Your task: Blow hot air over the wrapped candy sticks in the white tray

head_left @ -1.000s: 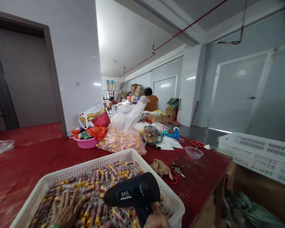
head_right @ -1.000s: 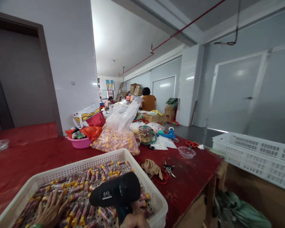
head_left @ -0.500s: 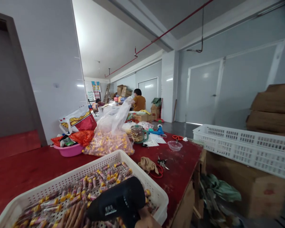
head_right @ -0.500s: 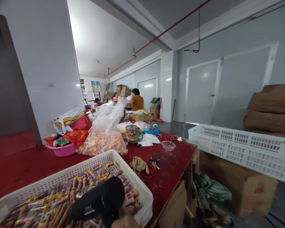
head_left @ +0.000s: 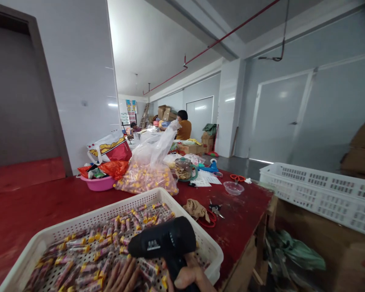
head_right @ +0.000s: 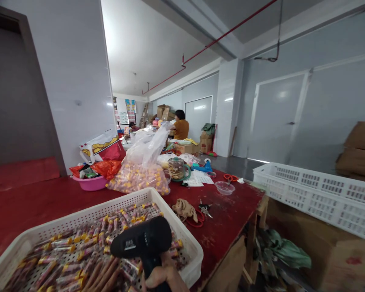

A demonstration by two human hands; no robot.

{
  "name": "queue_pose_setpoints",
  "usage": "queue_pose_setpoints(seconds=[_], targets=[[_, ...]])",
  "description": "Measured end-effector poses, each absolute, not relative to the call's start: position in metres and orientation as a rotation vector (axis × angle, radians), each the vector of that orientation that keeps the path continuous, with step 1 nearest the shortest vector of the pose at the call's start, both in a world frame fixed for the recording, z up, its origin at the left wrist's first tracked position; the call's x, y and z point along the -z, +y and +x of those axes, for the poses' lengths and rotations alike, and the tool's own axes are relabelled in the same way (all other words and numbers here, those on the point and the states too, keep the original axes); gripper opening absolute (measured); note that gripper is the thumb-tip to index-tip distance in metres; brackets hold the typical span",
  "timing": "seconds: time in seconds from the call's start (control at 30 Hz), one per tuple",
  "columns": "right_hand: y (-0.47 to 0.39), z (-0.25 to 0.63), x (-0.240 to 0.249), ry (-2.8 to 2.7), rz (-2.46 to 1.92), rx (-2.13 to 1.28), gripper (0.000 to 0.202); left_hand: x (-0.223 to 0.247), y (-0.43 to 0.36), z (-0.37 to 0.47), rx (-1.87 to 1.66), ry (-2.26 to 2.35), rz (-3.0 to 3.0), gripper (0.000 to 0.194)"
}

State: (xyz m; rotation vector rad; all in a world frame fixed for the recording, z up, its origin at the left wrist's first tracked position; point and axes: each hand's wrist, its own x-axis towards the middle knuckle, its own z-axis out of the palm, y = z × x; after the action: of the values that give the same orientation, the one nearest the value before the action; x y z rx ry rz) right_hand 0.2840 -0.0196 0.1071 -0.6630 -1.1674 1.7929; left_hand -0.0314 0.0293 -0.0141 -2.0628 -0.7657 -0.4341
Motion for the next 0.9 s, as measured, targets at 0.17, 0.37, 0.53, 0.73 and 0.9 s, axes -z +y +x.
queue_pose_setpoints(seconds=[0.17, 0.37, 0.53, 0.73, 0.9], targets=[[-0.012, 0.279, -0.104, -1.139, -0.689, -1.853, 0.053, -0.005, 0.017, -0.017, 0.442, -0.671, -2.108, 0.059], [-0.006, 0.284, -0.09, -1.244, -0.631, -2.037, 0.052, 0.004, 0.015, -0.031, 0.157, -0.874, -2.562, 0.08], [-0.01, 0.28, -0.097, -1.16, -0.602, -1.799, 0.052, -0.021, -0.001, -0.01, 0.254, -0.774, -2.612, 0.07], [-0.01, 0.283, -0.093, -1.258, -0.609, -1.934, 0.057, -0.019, -0.002, -0.001, 0.258, -0.503, -2.496, 0.058], [-0.01, 0.286, -0.103, -1.318, -0.677, -1.947, 0.043, -0.024, -0.004, -0.015, 0.261, -1.049, -2.5, 0.067]])
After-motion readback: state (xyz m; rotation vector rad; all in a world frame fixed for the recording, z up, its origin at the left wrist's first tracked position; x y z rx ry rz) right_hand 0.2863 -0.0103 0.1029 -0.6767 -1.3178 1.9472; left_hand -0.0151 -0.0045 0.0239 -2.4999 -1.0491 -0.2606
